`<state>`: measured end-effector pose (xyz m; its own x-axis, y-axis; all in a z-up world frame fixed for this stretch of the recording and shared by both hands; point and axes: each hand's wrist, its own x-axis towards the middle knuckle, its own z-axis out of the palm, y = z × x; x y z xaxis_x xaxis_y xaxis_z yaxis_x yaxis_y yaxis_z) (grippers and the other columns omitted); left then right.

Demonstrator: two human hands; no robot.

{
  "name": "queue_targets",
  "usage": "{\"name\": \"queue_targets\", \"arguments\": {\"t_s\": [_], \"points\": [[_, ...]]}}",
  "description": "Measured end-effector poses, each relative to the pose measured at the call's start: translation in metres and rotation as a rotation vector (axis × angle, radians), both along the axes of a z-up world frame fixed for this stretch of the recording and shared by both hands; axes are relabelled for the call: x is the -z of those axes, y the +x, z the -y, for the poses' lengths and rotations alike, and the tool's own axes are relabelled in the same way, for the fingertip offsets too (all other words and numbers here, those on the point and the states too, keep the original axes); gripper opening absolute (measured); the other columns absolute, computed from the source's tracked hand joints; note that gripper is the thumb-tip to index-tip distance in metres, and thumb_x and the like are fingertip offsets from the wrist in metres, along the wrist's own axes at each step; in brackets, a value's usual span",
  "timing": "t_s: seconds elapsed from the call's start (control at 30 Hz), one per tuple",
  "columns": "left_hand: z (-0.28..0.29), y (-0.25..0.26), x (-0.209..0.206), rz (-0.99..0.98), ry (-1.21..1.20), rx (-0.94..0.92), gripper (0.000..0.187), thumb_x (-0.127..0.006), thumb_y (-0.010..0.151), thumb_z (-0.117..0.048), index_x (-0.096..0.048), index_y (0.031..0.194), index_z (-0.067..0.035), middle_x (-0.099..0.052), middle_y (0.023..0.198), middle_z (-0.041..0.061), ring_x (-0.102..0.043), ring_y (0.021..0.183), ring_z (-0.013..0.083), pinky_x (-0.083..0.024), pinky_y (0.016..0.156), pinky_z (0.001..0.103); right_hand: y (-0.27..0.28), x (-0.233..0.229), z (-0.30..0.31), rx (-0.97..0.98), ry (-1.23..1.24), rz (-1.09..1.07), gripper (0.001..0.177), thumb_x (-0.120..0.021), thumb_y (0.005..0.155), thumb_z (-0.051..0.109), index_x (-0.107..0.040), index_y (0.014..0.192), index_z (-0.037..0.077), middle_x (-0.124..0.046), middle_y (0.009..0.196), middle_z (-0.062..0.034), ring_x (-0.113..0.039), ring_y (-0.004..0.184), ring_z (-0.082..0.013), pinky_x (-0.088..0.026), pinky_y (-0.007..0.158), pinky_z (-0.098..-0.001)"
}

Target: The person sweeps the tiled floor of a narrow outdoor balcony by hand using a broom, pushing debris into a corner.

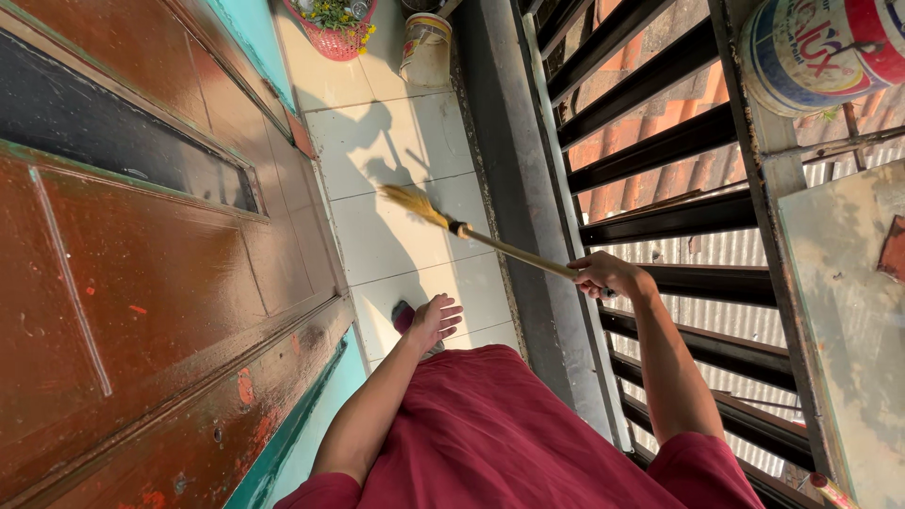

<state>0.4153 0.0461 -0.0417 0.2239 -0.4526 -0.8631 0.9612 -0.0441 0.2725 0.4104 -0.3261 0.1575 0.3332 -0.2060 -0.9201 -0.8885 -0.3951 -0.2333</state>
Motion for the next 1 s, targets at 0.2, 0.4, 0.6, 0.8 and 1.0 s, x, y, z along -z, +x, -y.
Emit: {"name": "queue_targets", "arguments": {"t_s": [0.2, 0.4, 0.6, 0.8, 1.0], "points": [[0.004, -0.012, 0.0, -0.003, 0.011, -0.006, 0.055, -0.044, 0.102, -0.044, -0.054, 0.143, -0.008, -0.07, 0.131, 0.009, -0.066, 0.107, 0.0194, -0.053, 0.087, 0.035, 0.035, 0.027, 0.012, -0.118, 0.025, -0.204, 0.03, -0.068, 0.09, -0.001, -0.072, 0.12, -0.003, -0.065, 0.069, -0.0109, -0.056, 0.051, -0.0134, -0.042, 0.041, -0.0253], [-0.002, -0.009, 0.001, 0.023, 0.03, -0.047, 0.057, -0.044, 0.102, -0.045, -0.055, 0.143, -0.007, -0.07, 0.132, 0.009, -0.066, 0.106, 0.0171, -0.053, 0.085, 0.033, 0.054, 0.133, -0.035, -0.281, -0.157, -0.154, 0.025, -0.071, 0.093, 0.006, -0.074, 0.114, -0.007, -0.068, 0.073, -0.0134, -0.06, 0.055, -0.015, -0.051, 0.047, -0.0283], [-0.024, -0.006, 0.003, 0.008, 0.081, -0.153, 0.054, -0.047, 0.102, -0.04, -0.054, 0.141, -0.004, -0.071, 0.128, 0.01, -0.067, 0.102, 0.0185, -0.056, 0.08, 0.033, 0.065, 0.158, -0.077, -0.312, -0.328, 0.066, 0.028, -0.066, 0.097, 0.011, -0.071, 0.121, -0.003, -0.069, 0.074, -0.0151, -0.062, 0.057, -0.018, -0.052, 0.048, -0.0322], [-0.033, -0.007, -0.004, -0.015, 0.09, -0.191, 0.053, -0.049, 0.101, -0.041, -0.055, 0.14, -0.006, -0.072, 0.123, 0.008, -0.067, 0.097, 0.0181, -0.054, 0.079, 0.033, 0.047, 0.098, -0.105, -0.285, -0.318, 0.219, 0.031, -0.061, 0.101, 0.016, -0.067, 0.127, 0.002, -0.071, 0.076, -0.0168, -0.064, 0.06, -0.021, -0.052, 0.049, -0.0362], [-0.023, 0.002, -0.012, -0.027, 0.045, -0.195, 0.055, -0.048, 0.101, -0.043, -0.054, 0.142, -0.006, -0.072, 0.121, 0.009, -0.068, 0.098, 0.0181, -0.056, 0.081, 0.034, -0.01, 0.017, -0.137, -0.245, -0.02, 0.295, 0.031, -0.061, 0.102, 0.015, -0.068, 0.129, 0.001, -0.063, 0.068, -0.0102, -0.06, 0.054, -0.0141, -0.048, 0.045, -0.0307]]}}
